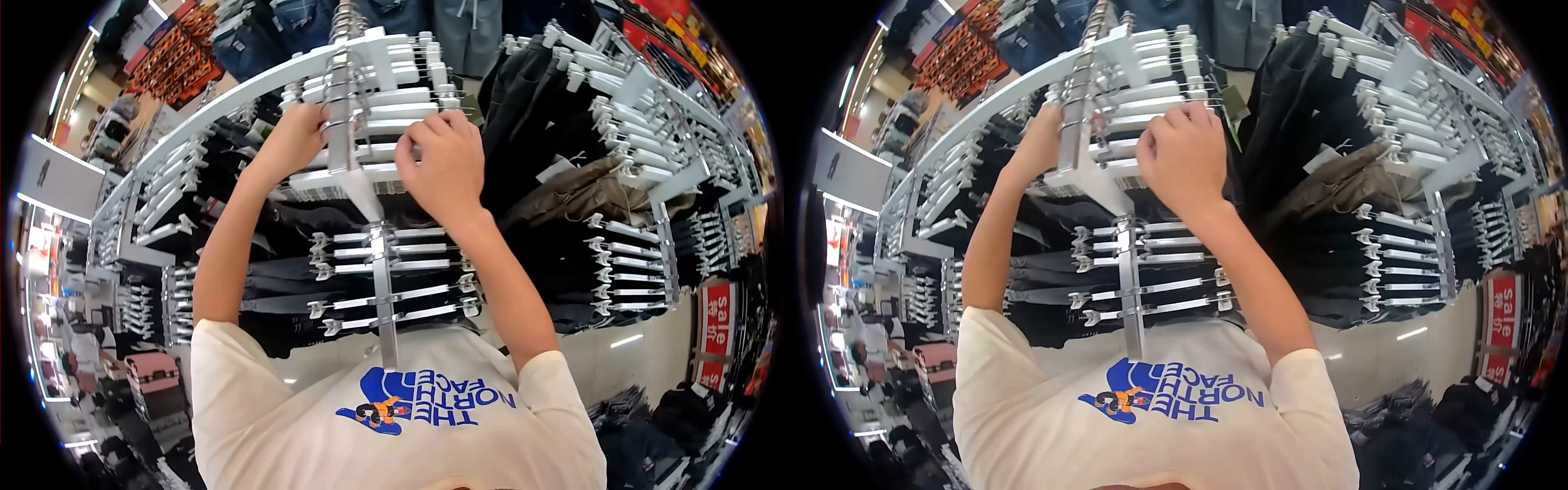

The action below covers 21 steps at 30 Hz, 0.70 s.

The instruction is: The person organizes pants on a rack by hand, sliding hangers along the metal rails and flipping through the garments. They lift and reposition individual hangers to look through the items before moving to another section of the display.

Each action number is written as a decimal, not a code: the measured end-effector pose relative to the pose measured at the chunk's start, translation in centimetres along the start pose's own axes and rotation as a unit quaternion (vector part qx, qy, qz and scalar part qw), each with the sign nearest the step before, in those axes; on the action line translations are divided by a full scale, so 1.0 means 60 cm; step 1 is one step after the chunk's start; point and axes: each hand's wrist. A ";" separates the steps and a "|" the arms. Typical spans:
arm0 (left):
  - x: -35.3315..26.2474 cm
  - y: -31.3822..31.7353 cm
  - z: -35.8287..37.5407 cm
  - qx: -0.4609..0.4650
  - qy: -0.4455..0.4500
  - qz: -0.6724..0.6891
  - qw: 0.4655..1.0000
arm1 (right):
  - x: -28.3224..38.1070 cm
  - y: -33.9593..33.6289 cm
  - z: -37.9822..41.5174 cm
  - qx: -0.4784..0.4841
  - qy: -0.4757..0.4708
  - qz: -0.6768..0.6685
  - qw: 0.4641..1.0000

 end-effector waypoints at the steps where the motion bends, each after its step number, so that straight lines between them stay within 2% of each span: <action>1: 0.003 0.008 -0.001 -0.005 0.010 -0.010 1.000 | 0.000 -0.002 0.002 0.036 0.022 -0.013 0.999; 3: 0.021 0.025 -0.003 -0.032 0.014 -0.002 0.999 | -0.002 -0.012 0.000 0.061 0.018 -0.010 0.998; 5: 0.037 0.041 -0.004 -0.119 0.100 -0.004 0.988 | -0.007 -0.019 0.000 0.092 0.013 -0.043 0.995; 6: 0.022 0.033 -0.001 -0.100 0.064 -0.003 0.993 | -0.011 -0.023 0.000 0.112 0.018 -0.058 0.992; 11: 0.005 0.029 0.012 -0.086 0.034 0.014 0.996 | -0.011 -0.044 -0.018 0.191 0.057 -0.088 0.976; 13: -0.022 0.022 0.025 -0.182 0.044 -0.035 0.982 | -0.013 -0.048 -0.025 0.219 0.087 -0.116 0.965; 14: -0.030 0.020 0.031 -0.218 0.051 -0.051 0.973 | -0.013 -0.049 -0.029 0.220 0.094 -0.112 0.964; 15: -0.041 0.015 0.040 -0.214 0.053 -0.051 0.974 | -0.014 -0.053 -0.036 0.219 0.097 -0.112 0.964; 17: -0.064 0.007 0.064 -0.282 0.058 0.016 0.957 | -0.012 -0.062 -0.055 0.305 0.141 -0.057 0.940; 19: -0.074 0.028 0.097 -0.326 0.068 -0.037 0.942 | -0.006 -0.062 -0.067 0.310 0.164 -0.044 0.935; 21: -0.086 0.051 0.122 -0.310 0.127 -0.083 0.938 | -0.006 -0.056 -0.074 0.314 0.161 -0.011 0.936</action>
Point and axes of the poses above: each hand's wrist, its own z-axis away from the middle knuckle, its own y-axis out of the palm, x = y × z, and after that the axes turned 5 degrees about y, right-handed
